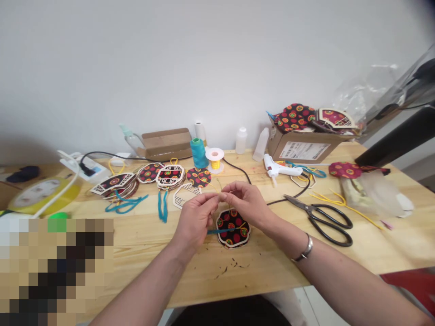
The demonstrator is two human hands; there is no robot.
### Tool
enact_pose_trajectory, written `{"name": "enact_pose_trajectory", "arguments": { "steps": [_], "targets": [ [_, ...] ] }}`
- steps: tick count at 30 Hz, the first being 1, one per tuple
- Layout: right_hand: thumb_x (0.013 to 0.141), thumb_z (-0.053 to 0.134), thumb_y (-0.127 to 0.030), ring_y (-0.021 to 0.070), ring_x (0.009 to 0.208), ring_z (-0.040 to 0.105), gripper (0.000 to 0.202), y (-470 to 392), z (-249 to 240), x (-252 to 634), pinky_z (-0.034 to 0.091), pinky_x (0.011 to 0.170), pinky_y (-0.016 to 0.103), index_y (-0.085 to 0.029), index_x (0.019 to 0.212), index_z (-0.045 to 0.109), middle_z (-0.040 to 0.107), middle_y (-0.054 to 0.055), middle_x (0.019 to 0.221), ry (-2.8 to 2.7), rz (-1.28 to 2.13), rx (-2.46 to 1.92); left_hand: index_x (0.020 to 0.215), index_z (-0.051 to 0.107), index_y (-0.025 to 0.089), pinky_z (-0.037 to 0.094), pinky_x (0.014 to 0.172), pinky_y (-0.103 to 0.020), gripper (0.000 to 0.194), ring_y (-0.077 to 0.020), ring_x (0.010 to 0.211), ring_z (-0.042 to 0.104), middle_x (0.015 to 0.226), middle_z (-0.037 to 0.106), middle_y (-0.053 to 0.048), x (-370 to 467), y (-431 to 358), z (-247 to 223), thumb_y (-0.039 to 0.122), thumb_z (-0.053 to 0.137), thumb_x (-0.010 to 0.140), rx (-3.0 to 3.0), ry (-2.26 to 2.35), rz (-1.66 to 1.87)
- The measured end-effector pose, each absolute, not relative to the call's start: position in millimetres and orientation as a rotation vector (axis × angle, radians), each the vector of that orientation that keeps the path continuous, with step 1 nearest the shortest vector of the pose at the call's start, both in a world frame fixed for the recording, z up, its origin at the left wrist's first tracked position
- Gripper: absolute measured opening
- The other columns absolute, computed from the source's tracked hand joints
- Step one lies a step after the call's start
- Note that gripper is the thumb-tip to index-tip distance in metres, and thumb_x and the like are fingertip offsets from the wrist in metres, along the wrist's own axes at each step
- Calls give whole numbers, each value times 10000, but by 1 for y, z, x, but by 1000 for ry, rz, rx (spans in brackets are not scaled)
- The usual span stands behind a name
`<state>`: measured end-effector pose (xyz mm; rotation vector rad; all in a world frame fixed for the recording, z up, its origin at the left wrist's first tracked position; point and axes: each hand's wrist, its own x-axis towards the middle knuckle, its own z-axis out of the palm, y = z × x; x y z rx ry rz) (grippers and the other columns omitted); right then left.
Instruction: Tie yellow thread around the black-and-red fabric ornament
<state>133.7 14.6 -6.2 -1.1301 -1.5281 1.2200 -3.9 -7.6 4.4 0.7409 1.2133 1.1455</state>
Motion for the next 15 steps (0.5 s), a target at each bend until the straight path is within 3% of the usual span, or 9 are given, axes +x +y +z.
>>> {"name": "enact_pose_trajectory", "arguments": {
  "steps": [5,10,15],
  "targets": [
    [750,630,-383,135,631,631,228,11,-9,130,486,579,246,-163,779,577,629,9,675,-1445,1334,-1119,693,702,142,204,344,-157,191,-17,359,312,468,519,52,-2,-10,3,287,743,575,782,1230,1140],
    [778,581,-329,86,450,498,164,12,-7,131,404,462,217,-169,739,573,541,-36,544,-1475,1263,-1177,685,706,145,221,351,-167,178,-27,363,329,448,513,57,-1,-10,3,283,746,579,813,1229,1140],
    [768,571,-282,74,485,423,147,14,-4,133,370,494,217,-167,677,564,505,-41,568,-1512,1177,-1182,701,696,146,234,355,-149,197,-28,382,335,429,455,74,-1,-10,2,300,755,593,805,1223,1115]
  ]
}}
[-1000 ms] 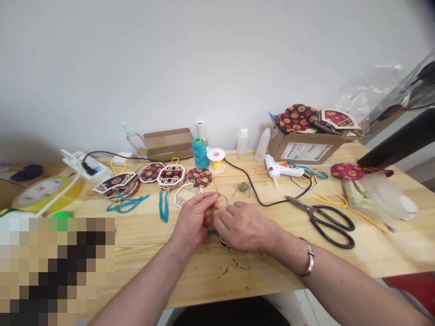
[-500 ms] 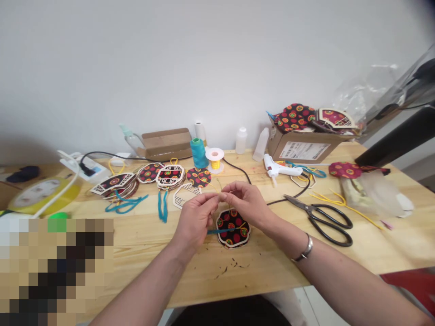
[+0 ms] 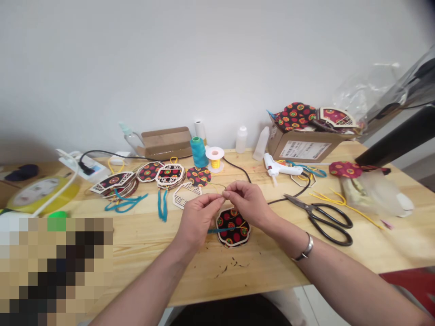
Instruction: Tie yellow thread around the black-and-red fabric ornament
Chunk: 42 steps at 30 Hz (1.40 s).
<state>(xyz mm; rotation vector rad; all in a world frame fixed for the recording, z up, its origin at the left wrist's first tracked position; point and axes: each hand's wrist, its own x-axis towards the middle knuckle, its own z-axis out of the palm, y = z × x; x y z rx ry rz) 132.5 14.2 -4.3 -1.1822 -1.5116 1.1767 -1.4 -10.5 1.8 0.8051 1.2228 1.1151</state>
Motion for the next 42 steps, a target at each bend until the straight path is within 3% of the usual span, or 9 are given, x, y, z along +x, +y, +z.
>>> {"name": "enact_pose_trajectory", "arguments": {
  "steps": [22,29,35,42],
  "targets": [
    [743,580,-275,60,461,347,160,16,3,134,296,464,208,-157,642,541,450,-61,517,-1412,1309,-1154,712,688,144,225,373,-145,217,-30,416,292,450,378,74,-3,-12,0,349,718,649,888,1180,1068],
    [745,588,-368,65,462,366,249,18,8,139,281,448,212,-136,655,580,450,-47,506,-1454,1465,-1183,660,652,144,217,374,-150,195,-35,421,282,448,367,72,-3,-11,0,334,692,672,901,1193,1080],
    [702,617,-289,68,479,393,154,20,8,141,310,473,214,-139,687,590,490,-47,530,-1483,1458,-1220,699,665,139,224,369,-151,193,-37,414,287,438,364,77,-4,-12,-1,329,689,674,908,1198,1075],
    [766,540,-240,78,500,408,169,20,9,141,327,515,219,-147,629,574,474,-47,508,-1671,1280,-1244,681,651,139,227,370,-145,200,-30,417,312,482,426,63,-4,-13,0,335,681,695,919,1197,1080]
  ]
}}
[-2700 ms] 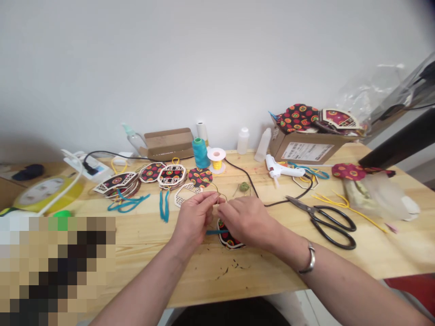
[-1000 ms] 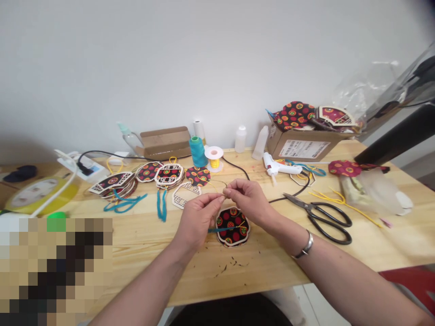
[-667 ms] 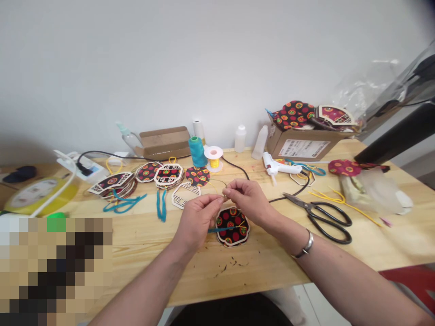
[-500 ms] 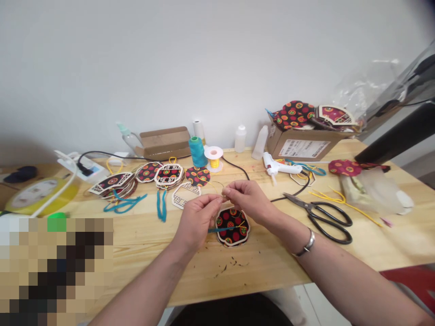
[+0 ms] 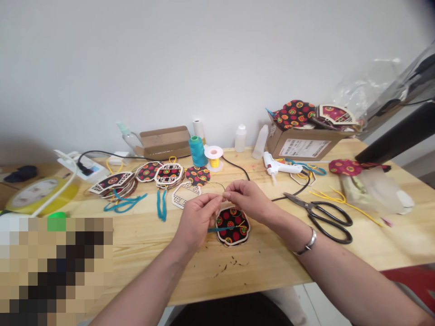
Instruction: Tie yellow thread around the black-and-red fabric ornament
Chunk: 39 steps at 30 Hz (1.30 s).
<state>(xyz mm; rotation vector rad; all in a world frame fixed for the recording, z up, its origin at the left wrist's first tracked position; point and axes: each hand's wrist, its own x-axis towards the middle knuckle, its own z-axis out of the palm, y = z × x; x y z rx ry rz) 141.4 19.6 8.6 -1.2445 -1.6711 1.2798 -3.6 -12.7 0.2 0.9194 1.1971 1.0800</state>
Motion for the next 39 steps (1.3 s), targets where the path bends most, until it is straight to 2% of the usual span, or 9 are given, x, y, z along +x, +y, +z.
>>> {"name": "enact_pose_trajectory", "arguments": {
  "steps": [3,6,11,13,15,17,23,29,39],
  "targets": [
    [789,527,-239,84,516,418,191,21,9,142,333,532,222,-150,622,556,485,-42,527,-1736,1183,-1288,796,678,151,239,373,-150,239,-18,417,316,624,559,28,-5,-11,0,374,666,711,937,1231,1100],
    [803,517,-217,93,544,439,185,22,9,143,347,555,225,-154,632,542,499,-36,552,-1759,1093,-1339,915,683,169,295,408,-159,311,-28,464,379,783,619,-8,-8,-10,-3,399,668,707,959,1286,1114],
    [819,508,-179,123,643,510,143,22,8,143,364,611,242,-156,685,552,597,9,667,-1834,872,-1391,788,703,165,431,577,-237,264,-160,822,576,1174,568,-76,-12,-5,-11,408,676,689,1161,1430,1138],
    [826,496,-174,133,657,520,143,21,7,143,362,619,253,-160,695,552,610,18,681,-1870,780,-1409,732,707,165,449,729,-297,218,-219,979,560,1150,581,-88,-12,-4,-12,378,671,698,1284,1448,1145],
    [830,489,-175,139,662,523,142,20,6,143,361,620,258,-163,703,553,615,22,687,-1883,737,-1418,692,701,176,408,874,-345,180,-241,1095,515,1132,590,-89,-12,-5,-10,348,654,720,1373,1433,1155],
    [829,486,-173,139,662,526,137,21,5,144,362,620,259,-165,712,555,618,22,688,-1864,742,-1424,663,693,185,382,929,-362,150,-247,1156,479,1163,576,-90,-11,-8,-6,325,665,711,1428,1369,1144],
    [815,491,-215,102,570,489,165,23,4,144,368,569,238,-165,669,548,609,7,653,-1678,1024,-1314,642,699,198,350,993,-400,115,-250,1166,478,1335,457,-77,-6,-12,-1,294,672,698,1435,1268,1012],
    [780,506,-272,45,392,326,147,19,7,138,259,403,195,-169,677,489,537,-41,548,-1315,1578,-1076,660,714,201,333,1017,-399,98,-250,1185,473,1310,468,-87,-5,-10,-7,293,685,680,1401,1229,971],
    [779,541,-310,39,418,324,227,17,10,138,246,412,188,-165,627,454,460,-56,528,-1330,1613,-1032,628,693,193,352,988,-385,110,-257,1223,431,1116,603,-105,-5,-10,-3,271,669,700,1454,1215,959]
  ]
}}
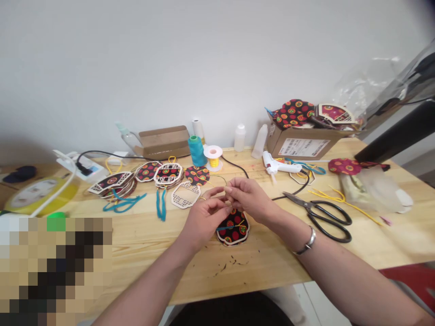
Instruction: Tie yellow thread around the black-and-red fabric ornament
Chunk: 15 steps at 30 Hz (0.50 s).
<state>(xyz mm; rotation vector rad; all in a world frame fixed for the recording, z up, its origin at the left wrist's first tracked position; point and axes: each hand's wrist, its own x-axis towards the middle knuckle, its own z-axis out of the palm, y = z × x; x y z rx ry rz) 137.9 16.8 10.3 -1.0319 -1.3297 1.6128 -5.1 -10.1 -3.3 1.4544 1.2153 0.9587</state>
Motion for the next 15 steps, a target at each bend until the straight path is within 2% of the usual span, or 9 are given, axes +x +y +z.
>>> {"name": "enact_pose_trajectory", "arguments": {
  "steps": [3,8,11,15],
  "targets": [
    [776,549,-334,45,429,324,234,17,10,139,248,416,189,-167,638,460,447,-59,528,-1356,1611,-1047,622,672,179,361,976,-376,123,-256,1185,467,1075,621,-101,-5,-11,-3,265,660,710,1434,1202,977],
    [780,543,-340,53,451,347,232,17,9,140,269,427,189,-164,647,474,453,-51,534,-1427,1568,-1065,815,576,181,458,857,-364,128,-177,879,629,1019,645,-51,-4,-14,-5,245,642,726,1030,1009,1118],
    [781,541,-332,61,455,363,219,17,7,139,294,436,193,-168,650,479,440,-55,518,-1492,1505,-1103,914,539,187,471,818,-330,261,-155,806,642,857,668,-17,-3,-14,-4,203,673,691,954,976,1124],
    [790,516,-302,71,464,387,192,17,7,139,316,450,200,-169,653,492,442,-53,511,-1579,1443,-1151,981,544,187,469,677,-260,295,-123,654,612,708,632,19,-3,-13,-3,206,652,706,1021,1050,1084]
  ]
}}
